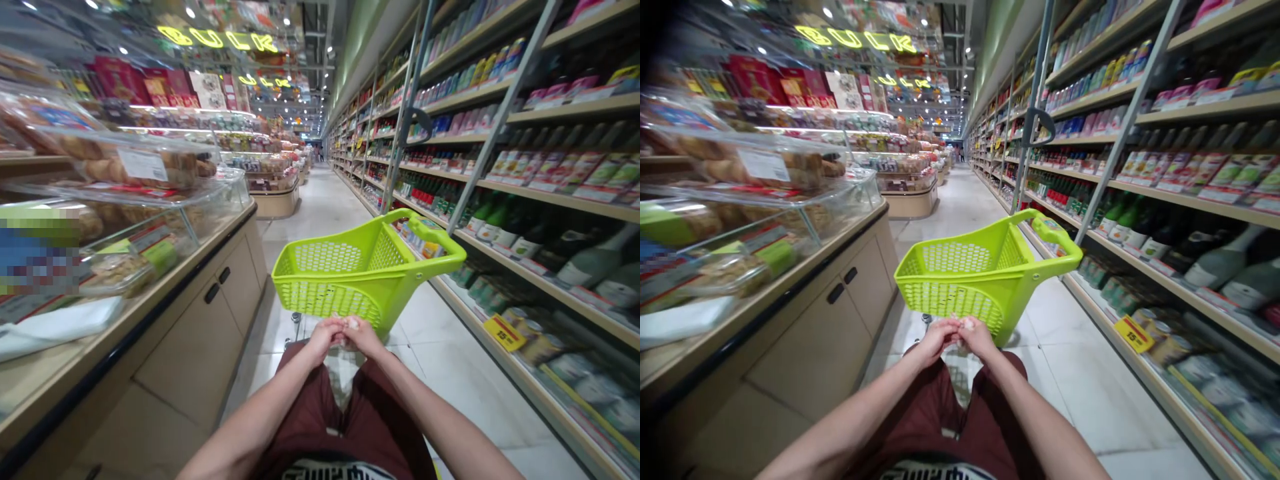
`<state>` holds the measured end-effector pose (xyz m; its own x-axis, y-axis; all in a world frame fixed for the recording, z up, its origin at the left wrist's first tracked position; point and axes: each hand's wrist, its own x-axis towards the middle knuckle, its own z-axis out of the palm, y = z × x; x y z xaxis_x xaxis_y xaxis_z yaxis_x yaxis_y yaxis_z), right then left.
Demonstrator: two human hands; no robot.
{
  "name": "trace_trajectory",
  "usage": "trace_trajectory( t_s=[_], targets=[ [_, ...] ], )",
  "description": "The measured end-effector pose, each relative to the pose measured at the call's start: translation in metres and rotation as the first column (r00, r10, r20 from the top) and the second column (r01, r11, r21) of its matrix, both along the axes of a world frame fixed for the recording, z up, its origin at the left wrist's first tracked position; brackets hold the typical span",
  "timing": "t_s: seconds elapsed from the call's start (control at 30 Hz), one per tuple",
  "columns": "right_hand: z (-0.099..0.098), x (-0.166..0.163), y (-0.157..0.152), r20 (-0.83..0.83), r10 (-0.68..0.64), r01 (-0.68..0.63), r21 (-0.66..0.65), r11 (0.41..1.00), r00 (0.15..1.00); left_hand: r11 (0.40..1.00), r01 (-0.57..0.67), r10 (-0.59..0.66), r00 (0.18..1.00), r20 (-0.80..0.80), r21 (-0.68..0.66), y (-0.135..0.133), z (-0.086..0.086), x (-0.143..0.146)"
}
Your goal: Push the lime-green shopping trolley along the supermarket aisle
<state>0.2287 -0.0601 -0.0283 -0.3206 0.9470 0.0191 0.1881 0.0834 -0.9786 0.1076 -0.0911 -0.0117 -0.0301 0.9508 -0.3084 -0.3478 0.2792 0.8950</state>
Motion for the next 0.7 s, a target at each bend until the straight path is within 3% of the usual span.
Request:
trace_trajectory(
  t_s=[0.1, 0.23, 0.33, 0.47, 0.7],
  targets=[
    [0.005, 0.008, 0.01, 0.123, 0.039, -0.054, 0.128, 0.99, 0.992, 0.998, -0.029, 0.038, 0.99, -0.134, 0.064, 0.009, -0.002, 0.002],
    [0.021, 0.009, 0.024, 0.24, -0.088, 0.006, 0.322, 0.947, 0.967, 0.996, -0.07, 0.081, 0.979, -0.188, 0.063, 0.023, 0.002, -0.006],
    [0.029, 0.004, 0.027, 0.25, -0.132, 0.027, 0.384, 0.923, 0.959, 0.999, -0.002, 0.007, 0.988, -0.156, 0.037, 0.026, 0.006, -0.007],
    [0.022, 0.0, 0.014, 0.287, -0.213, 0.02, 0.553, 0.833, 0.934, 0.998, 0.052, -0.049, 0.993, -0.11, 0.029, 0.022, 0.003, -0.001],
    [0.017, 0.001, -0.015, 0.476, -0.107, -0.19, 0.533, 0.824, 0.873, 0.997, 0.063, -0.07, 0.982, -0.178, -0.044, 0.016, -0.01, -0.002]
  ],
)
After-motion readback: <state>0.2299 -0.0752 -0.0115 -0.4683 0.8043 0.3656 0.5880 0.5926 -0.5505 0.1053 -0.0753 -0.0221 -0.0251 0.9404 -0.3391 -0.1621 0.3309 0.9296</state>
